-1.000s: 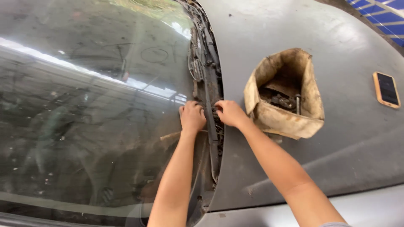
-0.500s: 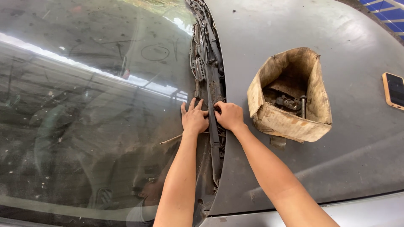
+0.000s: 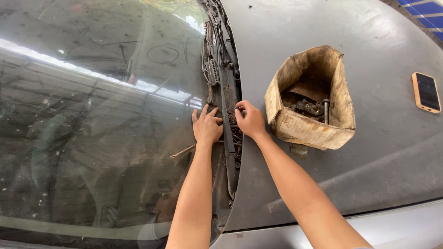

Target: The person cleans the lower edge of a car's windshield using a brush. They then retrieve a bag of small metal parts from a tire and place it on the car's hood. Finally, they insert the metal parts into the windshield wiper assembly by hand.

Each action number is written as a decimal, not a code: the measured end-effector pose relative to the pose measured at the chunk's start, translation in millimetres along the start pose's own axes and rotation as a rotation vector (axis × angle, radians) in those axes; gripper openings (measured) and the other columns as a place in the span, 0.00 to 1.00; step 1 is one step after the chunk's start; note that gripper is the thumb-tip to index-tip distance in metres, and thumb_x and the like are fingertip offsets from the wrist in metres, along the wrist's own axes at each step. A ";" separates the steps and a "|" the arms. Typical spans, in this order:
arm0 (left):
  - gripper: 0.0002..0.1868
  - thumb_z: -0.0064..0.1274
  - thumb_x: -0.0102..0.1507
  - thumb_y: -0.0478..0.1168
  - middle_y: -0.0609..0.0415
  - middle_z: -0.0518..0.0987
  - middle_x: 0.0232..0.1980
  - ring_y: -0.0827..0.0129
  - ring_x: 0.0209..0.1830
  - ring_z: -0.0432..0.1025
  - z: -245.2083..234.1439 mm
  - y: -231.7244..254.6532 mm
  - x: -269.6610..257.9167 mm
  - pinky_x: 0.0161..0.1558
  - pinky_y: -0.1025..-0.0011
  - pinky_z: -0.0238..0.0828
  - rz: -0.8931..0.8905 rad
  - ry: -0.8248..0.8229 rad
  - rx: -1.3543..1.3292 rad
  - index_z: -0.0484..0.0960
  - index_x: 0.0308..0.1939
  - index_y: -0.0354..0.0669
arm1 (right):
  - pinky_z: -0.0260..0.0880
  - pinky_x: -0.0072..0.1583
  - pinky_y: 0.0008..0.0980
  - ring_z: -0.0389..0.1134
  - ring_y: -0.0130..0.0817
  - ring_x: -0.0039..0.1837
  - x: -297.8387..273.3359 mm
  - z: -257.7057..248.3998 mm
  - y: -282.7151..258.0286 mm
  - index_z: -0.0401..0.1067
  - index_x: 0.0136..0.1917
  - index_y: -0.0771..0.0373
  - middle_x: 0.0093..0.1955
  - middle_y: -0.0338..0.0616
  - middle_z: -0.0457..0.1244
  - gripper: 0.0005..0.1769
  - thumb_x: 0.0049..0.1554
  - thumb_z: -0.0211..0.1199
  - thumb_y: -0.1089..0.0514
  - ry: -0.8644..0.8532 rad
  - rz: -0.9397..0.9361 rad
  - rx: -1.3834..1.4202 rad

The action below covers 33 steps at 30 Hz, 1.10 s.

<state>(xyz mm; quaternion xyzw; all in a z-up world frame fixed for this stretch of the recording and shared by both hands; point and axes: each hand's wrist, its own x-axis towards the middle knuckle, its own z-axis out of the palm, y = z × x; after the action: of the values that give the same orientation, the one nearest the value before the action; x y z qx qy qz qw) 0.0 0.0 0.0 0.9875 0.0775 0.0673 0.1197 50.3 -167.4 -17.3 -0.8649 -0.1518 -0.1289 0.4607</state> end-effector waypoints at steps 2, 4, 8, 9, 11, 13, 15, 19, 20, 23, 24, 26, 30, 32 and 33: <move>0.13 0.57 0.58 0.50 0.74 0.75 0.70 0.71 0.81 0.53 7.7 -5.5 6.8 0.80 0.52 0.30 0.004 0.020 -0.002 0.88 0.45 0.75 | 0.74 0.48 0.45 0.73 0.45 0.49 3.6 -0.3 6.1 0.76 0.55 0.48 0.48 0.45 0.72 0.11 0.59 0.58 0.53 0.029 0.018 0.107; 0.13 0.58 0.57 0.50 0.74 0.77 0.69 0.71 0.81 0.55 19.1 -10.8 6.7 0.80 0.52 0.30 0.008 0.026 -0.003 0.88 0.44 0.74 | 0.75 0.47 0.43 0.73 0.43 0.47 1.5 -1.0 13.6 0.78 0.54 0.49 0.47 0.47 0.72 0.13 0.60 0.55 0.55 0.054 0.050 0.213; 0.09 0.60 0.58 0.53 0.71 0.82 0.59 0.73 0.70 0.68 32.9 -14.1 12.1 0.79 0.54 0.38 0.010 0.267 -0.165 0.88 0.42 0.70 | 0.72 0.52 0.45 0.71 0.50 0.49 4.7 0.3 18.7 0.77 0.44 0.51 0.41 0.47 0.69 0.12 0.61 0.52 0.52 0.030 0.012 0.235; 0.10 0.61 0.58 0.57 0.72 0.83 0.57 0.74 0.67 0.71 35.0 -13.7 12.8 0.79 0.53 0.40 0.003 0.337 -0.210 0.87 0.43 0.73 | 0.71 0.50 0.45 0.71 0.50 0.47 3.3 2.2 18.5 0.76 0.42 0.52 0.39 0.47 0.67 0.13 0.62 0.53 0.50 0.007 0.003 0.219; 0.13 0.61 0.57 0.55 0.67 0.79 0.64 0.66 0.72 0.65 9.8 3.4 5.2 0.78 0.43 0.34 0.025 0.227 -0.244 0.87 0.45 0.71 | 0.71 0.50 0.47 0.71 0.52 0.48 8.8 3.2 19.5 0.76 0.42 0.53 0.39 0.47 0.68 0.15 0.64 0.53 0.48 -0.030 -0.009 0.132; 0.15 0.61 0.56 0.52 0.61 0.75 0.71 0.57 0.77 0.60 -8.4 19.2 1.3 0.77 0.33 0.28 0.050 0.116 -0.280 0.88 0.48 0.69 | 0.71 0.49 0.48 0.71 0.53 0.48 13.5 6.2 27.1 0.76 0.41 0.54 0.39 0.48 0.68 0.18 0.65 0.53 0.45 -0.063 -0.021 0.041; 0.20 0.61 0.55 0.49 0.56 0.62 0.80 0.53 0.83 0.48 -21.2 32.2 1.1 0.71 0.21 0.28 0.075 -0.098 -0.097 0.87 0.52 0.66 | 0.72 0.52 0.49 0.72 0.53 0.52 19.0 12.0 39.6 0.77 0.45 0.50 0.43 0.47 0.70 0.16 0.65 0.54 0.44 -0.114 -0.085 -0.037; 0.17 0.59 0.58 0.48 0.52 0.58 0.82 0.50 0.84 0.46 -30.0 47.0 10.4 0.68 0.18 0.33 0.108 -0.207 0.039 0.88 0.52 0.65 | 0.73 0.52 0.44 0.73 0.50 0.51 14.5 -7.5 24.8 0.79 0.46 0.53 0.42 0.48 0.70 0.11 0.63 0.60 0.48 -0.019 -0.056 0.148; 0.17 0.58 0.59 0.47 0.52 0.55 0.83 0.49 0.84 0.43 -27.0 49.0 12.9 0.67 0.17 0.32 0.100 -0.243 0.076 0.88 0.53 0.65 | 0.73 0.51 0.43 0.73 0.49 0.51 13.0 -9.0 23.2 0.79 0.46 0.52 0.41 0.47 0.71 0.10 0.60 0.64 0.47 0.013 -0.069 0.174; 0.17 0.57 0.60 0.48 0.51 0.51 0.84 0.49 0.85 0.41 -9.8 51.0 21.5 0.66 0.16 0.33 0.081 -0.287 0.168 0.87 0.54 0.64 | 0.74 0.50 0.40 0.74 0.46 0.49 10.4 -8.0 20.9 0.78 0.46 0.52 0.40 0.46 0.71 0.10 0.55 0.71 0.47 0.065 -0.063 0.223; 0.18 0.58 0.60 0.48 0.51 0.51 0.84 0.51 0.85 0.42 -1.8 51.3 24.0 0.65 0.16 0.35 0.066 -0.295 0.221 0.86 0.54 0.64 | 0.74 0.48 0.39 0.74 0.45 0.47 9.0 -7.0 21.2 0.77 0.47 0.52 0.39 0.46 0.71 0.12 0.52 0.74 0.47 0.082 -0.047 0.245; 0.17 0.57 0.60 0.46 0.53 0.51 0.84 0.52 0.84 0.42 4.8 51.2 25.8 0.65 0.17 0.39 0.048 -0.297 0.174 0.87 0.53 0.63 | 0.72 0.46 0.39 0.74 0.43 0.44 5.9 -4.6 26.3 0.75 0.47 0.51 0.38 0.44 0.70 0.14 0.52 0.74 0.45 0.093 -0.031 0.242; 0.16 0.58 0.59 0.42 0.56 0.56 0.82 0.55 0.83 0.46 15.2 49.1 27.0 0.65 0.18 0.46 0.049 -0.254 0.120 0.87 0.51 0.55 | 0.70 0.42 0.37 0.73 0.41 0.38 1.1 2.0 31.2 0.69 0.45 0.50 0.34 0.40 0.68 0.18 0.54 0.74 0.40 0.173 -0.023 0.213; 0.15 0.58 0.60 0.43 0.56 0.59 0.81 0.55 0.83 0.46 15.8 48.7 24.6 0.65 0.18 0.45 0.070 -0.223 0.105 0.86 0.51 0.52 | 0.70 0.42 0.37 0.73 0.42 0.38 2.0 2.6 35.1 0.68 0.43 0.50 0.33 0.40 0.67 0.20 0.54 0.74 0.38 0.199 -0.030 0.210; 0.15 0.58 0.61 0.44 0.55 0.61 0.80 0.54 0.83 0.47 16.5 46.6 20.1 0.65 0.17 0.45 0.078 -0.198 0.090 0.85 0.50 0.49 | 0.70 0.41 0.37 0.72 0.43 0.37 -0.6 4.4 36.3 0.66 0.42 0.50 0.31 0.39 0.66 0.22 0.53 0.74 0.37 0.211 -0.034 0.211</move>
<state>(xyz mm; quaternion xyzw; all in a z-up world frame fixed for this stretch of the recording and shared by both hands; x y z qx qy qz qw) 28.5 -45.1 -2.1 0.9959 0.0295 -0.0298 0.0795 64.0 -183.0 -47.4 -0.7908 -0.1301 -0.2103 0.5599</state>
